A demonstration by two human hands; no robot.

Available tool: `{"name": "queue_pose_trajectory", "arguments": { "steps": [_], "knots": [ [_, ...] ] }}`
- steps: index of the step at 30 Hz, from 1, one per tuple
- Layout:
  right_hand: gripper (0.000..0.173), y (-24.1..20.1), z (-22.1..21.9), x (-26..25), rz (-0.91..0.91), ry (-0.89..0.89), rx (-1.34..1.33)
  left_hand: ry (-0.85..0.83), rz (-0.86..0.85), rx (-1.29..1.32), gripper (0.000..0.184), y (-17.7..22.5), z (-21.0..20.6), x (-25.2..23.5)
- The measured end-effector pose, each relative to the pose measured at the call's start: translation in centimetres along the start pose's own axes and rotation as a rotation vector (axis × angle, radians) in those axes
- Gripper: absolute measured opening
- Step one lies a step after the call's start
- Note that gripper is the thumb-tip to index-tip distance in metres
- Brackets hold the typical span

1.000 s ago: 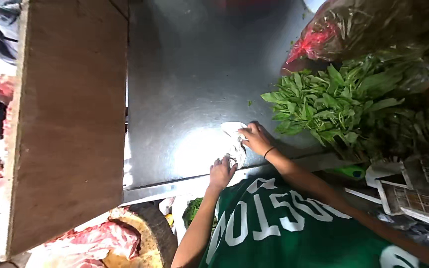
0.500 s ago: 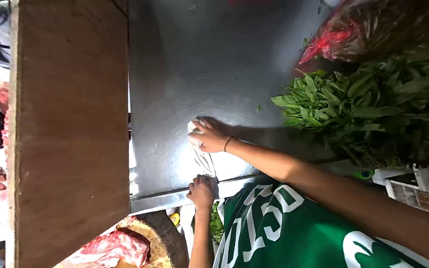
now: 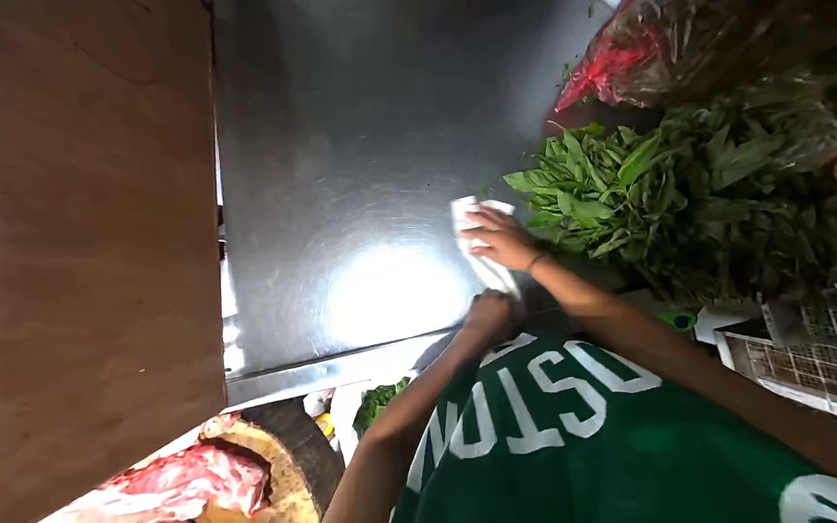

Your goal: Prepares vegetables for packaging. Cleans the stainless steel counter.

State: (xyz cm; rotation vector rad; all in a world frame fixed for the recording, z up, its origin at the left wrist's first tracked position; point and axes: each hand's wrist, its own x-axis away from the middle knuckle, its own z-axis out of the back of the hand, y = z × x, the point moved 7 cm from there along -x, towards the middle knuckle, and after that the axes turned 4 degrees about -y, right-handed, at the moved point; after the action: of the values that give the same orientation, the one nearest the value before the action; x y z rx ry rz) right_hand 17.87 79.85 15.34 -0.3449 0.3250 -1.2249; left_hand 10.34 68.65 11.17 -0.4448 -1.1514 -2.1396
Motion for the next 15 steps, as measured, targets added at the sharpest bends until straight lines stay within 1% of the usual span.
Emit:
{"name": "queue_pose_trajectory", "arguments": {
  "steps": [1,2,3,4,5,6,7,8,10,12,13,14,15],
  "knots": [
    [0.027,4.5,-1.3,2.7,-0.077,0.071,-0.075,-0.003,-0.123,0.031,0.046,1.7,-0.1,-1.8],
    [0.026,7.9,-1.1,5.1,-0.212,0.047,-0.116,-0.004,-0.239,0.086,0.042,3.4,-0.1,-3.5],
    [0.027,10.2,-0.1,7.4,-0.352,0.021,-0.138,0.004,-0.35,0.165,0.037,4.9,-0.3,-5.0],
    [0.03,11.5,1.3,9.6,-0.483,0.014,-0.156,0.01,-0.452,0.273,0.031,6.3,-0.4,-5.9],
    [0.033,12.1,2.9,11.0,-0.573,0.047,-0.173,0.009,-0.519,0.382,0.027,7.5,0.1,-5.8],
    [0.034,11.9,4.5,11.4,-0.618,0.12,-0.175,0.023,-0.54,0.475,0.023,8.2,1.1,-5.2],
    [0.032,10.9,6.0,11.1,-0.614,0.197,-0.177,0.053,-0.553,0.555,0.021,8.4,2.0,-3.9],
    [0.03,9.3,7.1,10.3,-0.574,0.256,-0.189,0.092,-0.559,0.621,0.018,7.9,2.8,-2.1],
    [0.029,5.4,8.0,7.3,-0.461,0.315,-0.193,0.161,-0.516,0.71,0.017,5.0,3.9,2.5],
    [0.03,0.9,7.9,3.8,-0.444,0.316,-0.154,0.228,-0.356,0.818,0.019,-0.5,3.9,7.8],
    [0.03,-1.2,7.1,2.2,-0.464,0.279,-0.151,0.278,-0.262,0.873,0.018,-4.2,3.5,10.6],
    [0.031,-3.0,5.8,0.8,-0.487,0.203,-0.156,0.361,-0.166,0.905,0.017,-8.2,3.0,13.7],
    [0.033,-4.5,4.0,-0.3,-0.504,0.082,-0.163,0.513,-0.054,0.897,0.015,-12.5,2.8,17.1]
  ]
}}
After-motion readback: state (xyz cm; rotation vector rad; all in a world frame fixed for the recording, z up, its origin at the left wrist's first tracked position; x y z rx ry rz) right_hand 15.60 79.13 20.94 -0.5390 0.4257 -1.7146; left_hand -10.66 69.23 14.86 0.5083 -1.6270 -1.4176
